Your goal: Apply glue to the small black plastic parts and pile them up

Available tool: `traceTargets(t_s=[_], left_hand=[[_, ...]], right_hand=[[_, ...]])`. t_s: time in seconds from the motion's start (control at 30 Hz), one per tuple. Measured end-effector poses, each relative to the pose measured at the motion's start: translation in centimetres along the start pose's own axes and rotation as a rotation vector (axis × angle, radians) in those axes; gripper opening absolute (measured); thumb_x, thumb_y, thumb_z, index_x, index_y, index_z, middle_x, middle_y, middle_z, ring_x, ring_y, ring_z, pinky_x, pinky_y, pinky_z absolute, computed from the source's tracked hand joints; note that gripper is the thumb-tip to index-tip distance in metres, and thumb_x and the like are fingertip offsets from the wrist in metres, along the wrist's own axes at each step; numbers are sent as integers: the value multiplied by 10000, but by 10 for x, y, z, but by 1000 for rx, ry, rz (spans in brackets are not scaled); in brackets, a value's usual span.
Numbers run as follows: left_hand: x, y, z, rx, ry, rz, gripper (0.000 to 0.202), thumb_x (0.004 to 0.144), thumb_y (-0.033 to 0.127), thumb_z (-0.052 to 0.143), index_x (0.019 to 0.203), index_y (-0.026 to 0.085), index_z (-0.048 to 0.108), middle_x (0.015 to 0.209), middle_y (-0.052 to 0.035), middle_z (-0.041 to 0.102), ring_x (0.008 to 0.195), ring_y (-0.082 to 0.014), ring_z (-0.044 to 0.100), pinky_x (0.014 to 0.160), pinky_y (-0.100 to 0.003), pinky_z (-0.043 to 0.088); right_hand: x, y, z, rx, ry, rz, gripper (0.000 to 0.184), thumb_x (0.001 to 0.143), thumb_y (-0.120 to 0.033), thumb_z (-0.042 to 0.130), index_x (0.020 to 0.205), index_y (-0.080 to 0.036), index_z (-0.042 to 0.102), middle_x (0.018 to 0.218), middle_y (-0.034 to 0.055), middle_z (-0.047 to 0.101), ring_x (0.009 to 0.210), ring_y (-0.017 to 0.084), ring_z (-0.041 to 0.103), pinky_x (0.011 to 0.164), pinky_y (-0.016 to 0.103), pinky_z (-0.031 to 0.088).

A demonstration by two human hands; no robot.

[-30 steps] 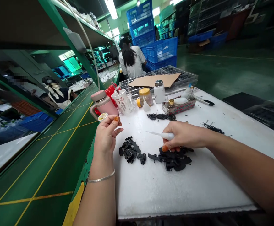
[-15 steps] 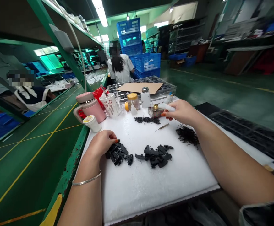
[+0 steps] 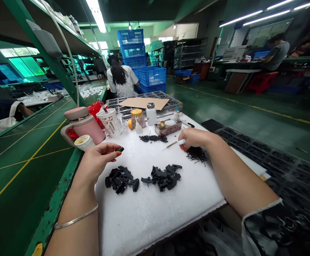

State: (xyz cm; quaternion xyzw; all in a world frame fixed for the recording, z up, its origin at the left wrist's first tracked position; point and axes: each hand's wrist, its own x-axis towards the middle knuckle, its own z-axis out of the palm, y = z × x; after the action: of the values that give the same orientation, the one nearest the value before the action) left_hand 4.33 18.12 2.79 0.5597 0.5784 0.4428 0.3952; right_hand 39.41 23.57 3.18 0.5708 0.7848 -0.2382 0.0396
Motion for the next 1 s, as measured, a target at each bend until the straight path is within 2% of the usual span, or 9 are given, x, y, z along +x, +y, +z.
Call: traceTargets(t_s=[0.1,0.23,0.47,0.57,0.63,0.73,0.8,0.9,1.0], left_hand=[[-1,1,1,-85,-4,0,308,540,267,826,816,175,726,762,-35,699,728,-154,633,606,-220,507],[-3,1,4,-171,-16,5,313,533,250,844,807,161,721,737,-30,700,672,-130,631,597,-214,525],[-6,3,20,-371,-129,-78,288,548,198,849,778,135,688,675,-22,695,607,-104,642,553,-164,525],[-10,6,28,-491,-187,-116,277,558,156,840,782,141,677,699,-25,705,593,-92,645,521,-130,511],[-13,7,34,-575,-214,-144,281,564,143,837,794,141,676,735,-31,714,586,-84,643,505,-115,507],[-16,9,41,-666,-256,-188,266,580,139,832,803,129,686,764,-39,719,584,-72,639,509,-103,517],[-18,9,44,-707,-277,-205,247,589,126,828,797,125,693,769,-43,722,599,-72,644,520,-99,524],[-19,8,48,-743,-306,-213,213,605,116,819,781,127,699,782,-44,727,627,-80,659,539,-102,534],[-18,5,51,-754,-342,-226,200,613,125,817,776,127,701,780,-43,731,621,-86,663,561,-122,546]], right_hand=[[2,-1,2,-26,-1,12,131,602,-139,670,719,-180,713,697,33,677,689,188,600,570,246,371],[0,1,3,-22,9,-12,133,619,-129,641,731,-171,700,685,27,663,651,169,580,550,238,356],[-9,-8,-3,53,115,-183,82,713,-186,577,756,-186,647,760,4,659,724,159,584,612,230,393],[-12,-25,-2,130,215,-278,109,760,-168,526,772,-188,633,798,6,672,783,160,610,696,243,423],[-15,-41,3,283,314,-381,88,772,-172,547,788,-180,633,802,12,679,801,162,631,726,250,443],[-21,-68,15,499,422,-497,81,784,-169,571,802,-164,650,808,23,686,774,152,649,695,241,464],[-26,-85,24,556,469,-584,103,801,-160,568,833,-166,666,792,13,690,762,138,649,694,231,462],[-34,-102,33,579,553,-619,87,809,-219,607,856,-169,661,768,4,682,690,126,615,645,226,445],[-39,-110,40,591,620,-618,38,776,-184,626,813,-174,624,734,-13,657,638,112,572,613,216,422]])
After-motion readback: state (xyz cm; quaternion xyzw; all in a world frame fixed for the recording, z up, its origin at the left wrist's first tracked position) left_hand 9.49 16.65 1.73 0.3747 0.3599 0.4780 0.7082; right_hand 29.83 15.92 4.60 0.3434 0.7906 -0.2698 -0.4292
